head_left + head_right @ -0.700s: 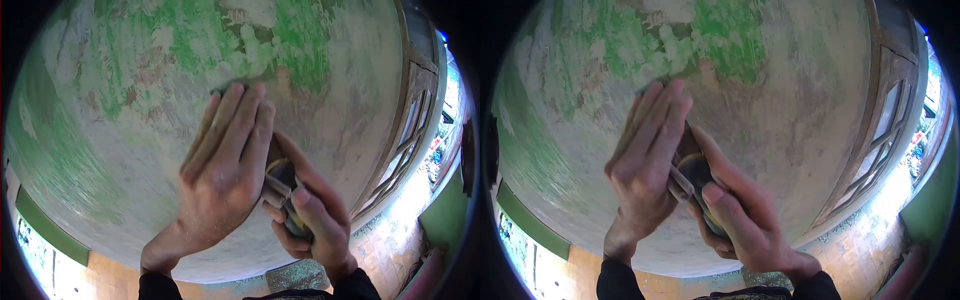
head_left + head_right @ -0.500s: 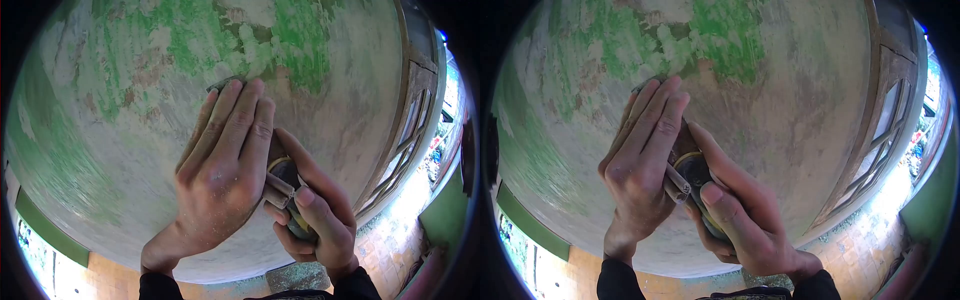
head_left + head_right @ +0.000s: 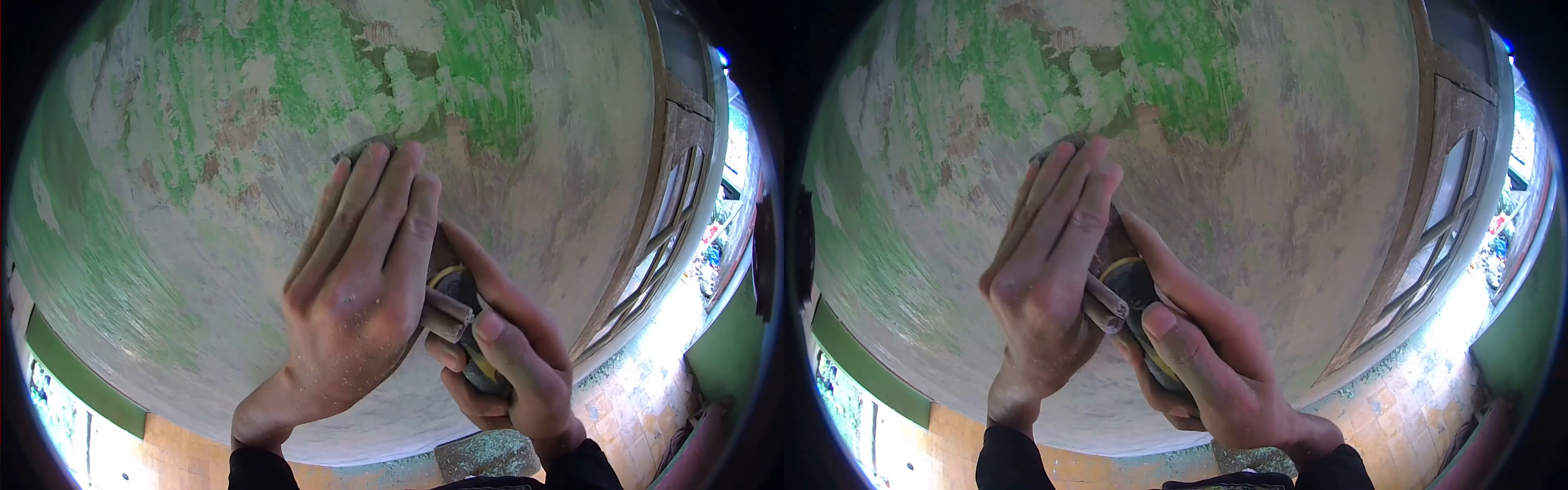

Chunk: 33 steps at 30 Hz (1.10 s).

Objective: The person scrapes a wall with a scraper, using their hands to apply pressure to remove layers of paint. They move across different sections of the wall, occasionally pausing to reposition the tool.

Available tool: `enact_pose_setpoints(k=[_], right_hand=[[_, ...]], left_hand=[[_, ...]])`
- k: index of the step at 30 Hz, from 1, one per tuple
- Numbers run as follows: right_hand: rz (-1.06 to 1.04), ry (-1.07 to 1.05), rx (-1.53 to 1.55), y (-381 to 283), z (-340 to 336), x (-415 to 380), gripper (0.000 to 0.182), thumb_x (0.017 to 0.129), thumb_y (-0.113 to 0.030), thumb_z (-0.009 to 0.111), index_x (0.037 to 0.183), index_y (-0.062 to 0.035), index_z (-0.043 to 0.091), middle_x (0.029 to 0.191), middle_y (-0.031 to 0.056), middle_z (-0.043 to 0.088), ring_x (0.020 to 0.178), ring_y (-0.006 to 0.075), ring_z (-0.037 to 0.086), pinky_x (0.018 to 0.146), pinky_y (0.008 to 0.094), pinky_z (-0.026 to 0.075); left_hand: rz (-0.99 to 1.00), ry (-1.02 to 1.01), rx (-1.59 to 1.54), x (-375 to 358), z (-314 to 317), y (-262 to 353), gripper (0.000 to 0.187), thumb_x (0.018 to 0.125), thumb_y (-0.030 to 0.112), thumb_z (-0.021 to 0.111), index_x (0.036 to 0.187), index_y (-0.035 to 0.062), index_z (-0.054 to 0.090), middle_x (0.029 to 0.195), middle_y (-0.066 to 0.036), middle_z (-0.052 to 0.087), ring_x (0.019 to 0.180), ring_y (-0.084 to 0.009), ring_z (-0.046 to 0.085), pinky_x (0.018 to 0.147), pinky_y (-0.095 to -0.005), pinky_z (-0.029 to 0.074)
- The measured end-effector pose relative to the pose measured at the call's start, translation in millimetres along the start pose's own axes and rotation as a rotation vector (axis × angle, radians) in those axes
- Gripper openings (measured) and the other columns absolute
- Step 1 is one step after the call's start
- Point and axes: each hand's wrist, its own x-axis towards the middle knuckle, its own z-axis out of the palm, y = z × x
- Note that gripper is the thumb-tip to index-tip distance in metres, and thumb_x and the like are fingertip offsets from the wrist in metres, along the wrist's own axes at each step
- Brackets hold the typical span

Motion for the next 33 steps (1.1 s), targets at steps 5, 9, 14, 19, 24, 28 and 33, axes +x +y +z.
enact_pose_setpoints(k=[5,9,14,19,24,28,33], right_hand=[[0.0,0.036,-0.011,2,0,1,0.074,0.101,-0.025,0.054,0.16,0.0043,0.021,0.121,0.0153,0.057,0.081,0.0107,0.05,0.04,0.017,0.031],[-0.001,0.013,-0.01,5,-2,0,0.074,0.101,-0.026,0.054,0.16,0.0038,0.021,0.118,0.0153,0.057,0.079,0.0099,0.049,0.04,0.0172,0.031],[-0.019,0.017,-0.015,7,-2,1,0.075,0.101,-0.029,0.054,0.16,0.0031,0.02,0.112,0.0156,0.057,0.074,0.0084,0.049,0.039,0.0178,0.031],[0.027,-0.034,-0.053,6,-1,2,0.076,0.102,-0.032,0.053,0.161,0.002,0.019,0.101,0.0142,0.057,0.062,0.007,0.045,0.039,0.0189,0.03],[0.055,-0.047,-0.084,4,-4,1,0.076,0.102,-0.033,0.052,0.161,0.0006,0.018,0.093,0.014,0.057,0.047,0.0055,0.036,0.039,0.0197,0.029],[0.057,-0.055,-0.097,3,-6,-4,0.069,0.105,-0.025,0.045,0.163,-0.0028,0.016,0.093,0.0095,0.055,0.051,0.0051,0.036,0.045,0.0205,0.029],[0.068,-0.067,-0.102,3,-5,-2,0.064,0.107,-0.016,0.039,0.164,-0.0053,0.014,0.092,0.0046,0.054,0.056,0.0049,0.039,0.05,0.0212,0.03]], left_hand=[[-0.017,0.02,-0.015,-1,3,1,0.048,0.085,0.019,0.071,0.127,-0.0034,0.067,0.131,-0.021,0.067,0.126,-0.0417,0.062,0.109,-0.0514,0.047],[-0.009,0.012,-0.014,-6,6,0,0.047,0.086,0.019,0.07,0.127,-0.0021,0.068,0.132,-0.021,0.067,0.126,-0.0421,0.062,0.11,-0.0513,0.047],[-0.014,0.023,-0.013,-3,5,-1,0.047,0.086,0.02,0.07,0.128,-0.0019,0.068,0.133,-0.02,0.066,0.127,-0.0418,0.061,0.11,-0.0514,0.046],[-0.029,0.001,-0.049,-5,2,-2,0.049,0.084,0.019,0.071,0.128,-0.0023,0.068,0.133,-0.02,0.066,0.127,-0.0418,0.061,0.11,-0.0521,0.046],[-0.035,-0.008,-0.036,-9,4,0,0.049,0.084,0.02,0.072,0.127,-0.0029,0.068,0.133,-0.021,0.066,0.127,-0.0421,0.061,0.11,-0.0524,0.046],[-0.027,0.003,-0.044,-11,7,1,0.05,0.083,0.021,0.073,0.128,-0.0022,0.068,0.133,-0.02,0.066,0.127,-0.042,0.061,0.11,-0.0522,0.046],[-0.025,-0.006,-0.072,-7,7,-1,0.051,0.084,0.022,0.072,0.128,-0.0011,0.067,0.133,-0.02,0.067,0.127,-0.0413,0.061,0.11,-0.0521,0.046]])
